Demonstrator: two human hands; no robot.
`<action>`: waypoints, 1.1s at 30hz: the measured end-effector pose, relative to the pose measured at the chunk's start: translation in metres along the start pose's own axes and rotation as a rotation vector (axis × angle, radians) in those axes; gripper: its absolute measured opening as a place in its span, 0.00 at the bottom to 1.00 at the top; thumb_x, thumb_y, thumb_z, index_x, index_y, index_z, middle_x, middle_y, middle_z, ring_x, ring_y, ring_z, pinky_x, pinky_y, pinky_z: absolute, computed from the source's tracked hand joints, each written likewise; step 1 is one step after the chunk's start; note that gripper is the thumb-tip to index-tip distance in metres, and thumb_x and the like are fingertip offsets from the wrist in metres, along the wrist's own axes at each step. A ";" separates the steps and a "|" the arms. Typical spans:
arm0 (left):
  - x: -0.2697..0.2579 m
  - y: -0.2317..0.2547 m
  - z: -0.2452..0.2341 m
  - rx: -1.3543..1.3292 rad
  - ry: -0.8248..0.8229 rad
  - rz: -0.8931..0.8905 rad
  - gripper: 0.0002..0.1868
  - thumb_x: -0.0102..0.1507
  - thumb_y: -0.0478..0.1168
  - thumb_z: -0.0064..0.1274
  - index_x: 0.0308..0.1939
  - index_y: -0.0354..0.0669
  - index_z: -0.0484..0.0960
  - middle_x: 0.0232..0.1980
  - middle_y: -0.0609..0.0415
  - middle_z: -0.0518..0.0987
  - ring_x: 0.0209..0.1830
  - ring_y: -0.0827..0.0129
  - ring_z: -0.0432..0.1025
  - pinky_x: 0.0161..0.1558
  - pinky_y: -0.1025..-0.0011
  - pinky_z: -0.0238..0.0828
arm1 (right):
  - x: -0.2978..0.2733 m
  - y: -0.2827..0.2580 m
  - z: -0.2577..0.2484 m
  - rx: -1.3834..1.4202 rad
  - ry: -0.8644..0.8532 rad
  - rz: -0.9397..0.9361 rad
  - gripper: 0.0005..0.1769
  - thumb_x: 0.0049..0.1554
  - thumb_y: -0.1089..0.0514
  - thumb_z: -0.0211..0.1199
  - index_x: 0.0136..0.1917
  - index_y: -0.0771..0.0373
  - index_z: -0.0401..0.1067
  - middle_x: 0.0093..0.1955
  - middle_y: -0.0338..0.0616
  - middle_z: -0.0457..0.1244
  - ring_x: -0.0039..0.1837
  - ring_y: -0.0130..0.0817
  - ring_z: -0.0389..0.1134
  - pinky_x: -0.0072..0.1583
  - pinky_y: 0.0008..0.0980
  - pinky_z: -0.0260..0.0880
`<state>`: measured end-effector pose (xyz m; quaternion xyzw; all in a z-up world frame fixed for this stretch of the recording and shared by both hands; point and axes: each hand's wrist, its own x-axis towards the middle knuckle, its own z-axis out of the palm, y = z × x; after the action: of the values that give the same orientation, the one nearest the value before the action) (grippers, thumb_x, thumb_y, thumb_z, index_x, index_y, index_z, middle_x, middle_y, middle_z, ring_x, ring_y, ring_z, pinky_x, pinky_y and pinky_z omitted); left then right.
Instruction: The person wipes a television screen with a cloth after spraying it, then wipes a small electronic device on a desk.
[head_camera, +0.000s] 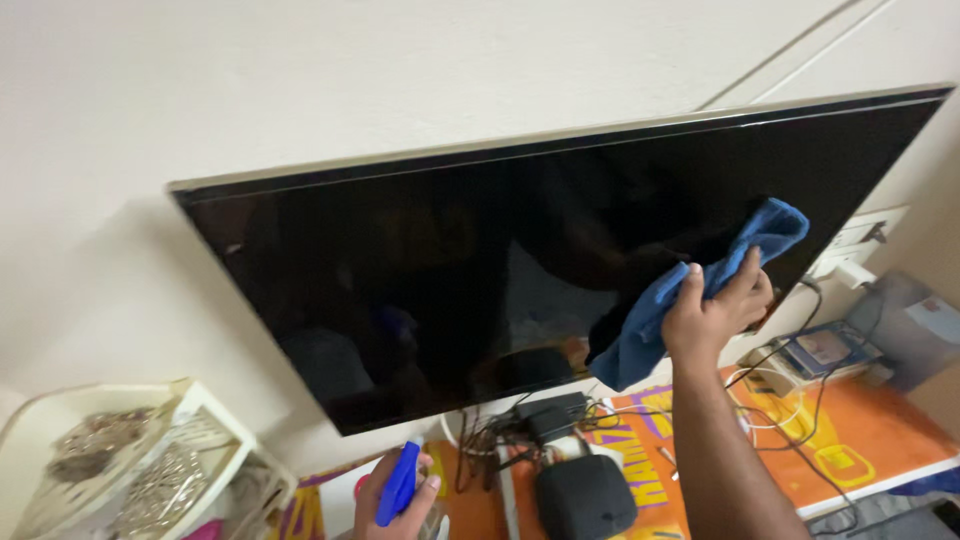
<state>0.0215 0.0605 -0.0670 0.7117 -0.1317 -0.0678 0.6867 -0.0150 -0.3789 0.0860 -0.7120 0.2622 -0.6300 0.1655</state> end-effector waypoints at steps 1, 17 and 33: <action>0.000 0.000 -0.012 0.003 -0.018 0.089 0.13 0.55 0.31 0.65 0.43 0.42 0.84 0.28 0.62 0.75 0.27 0.84 0.68 0.32 0.81 0.65 | -0.008 -0.015 0.000 0.000 -0.005 0.000 0.41 0.66 0.54 0.64 0.85 0.65 0.49 0.76 0.64 0.49 0.76 0.60 0.49 0.77 0.56 0.45; -0.038 0.050 -0.149 0.051 0.029 0.007 0.12 0.56 0.32 0.63 0.44 0.42 0.83 0.23 0.58 0.68 0.22 0.76 0.60 0.28 0.74 0.56 | -0.158 -0.267 0.015 0.085 -0.205 -0.498 0.40 0.53 0.49 0.72 0.75 0.61 0.64 0.75 0.63 0.48 0.74 0.63 0.47 0.75 0.59 0.45; -0.031 0.041 -0.118 0.177 -0.019 0.192 0.15 0.58 0.32 0.60 0.49 0.39 0.80 0.31 0.58 0.79 0.29 0.77 0.71 0.34 0.77 0.67 | -0.150 -0.243 0.006 0.175 -0.556 -1.292 0.19 0.56 0.50 0.62 0.61 0.39 0.76 0.76 0.29 0.59 0.74 0.36 0.58 0.65 0.42 0.55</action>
<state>0.0209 0.1816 -0.0234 0.7528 -0.2112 0.0037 0.6234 0.0209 -0.0957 0.1014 -0.8437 -0.3161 -0.4158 -0.1240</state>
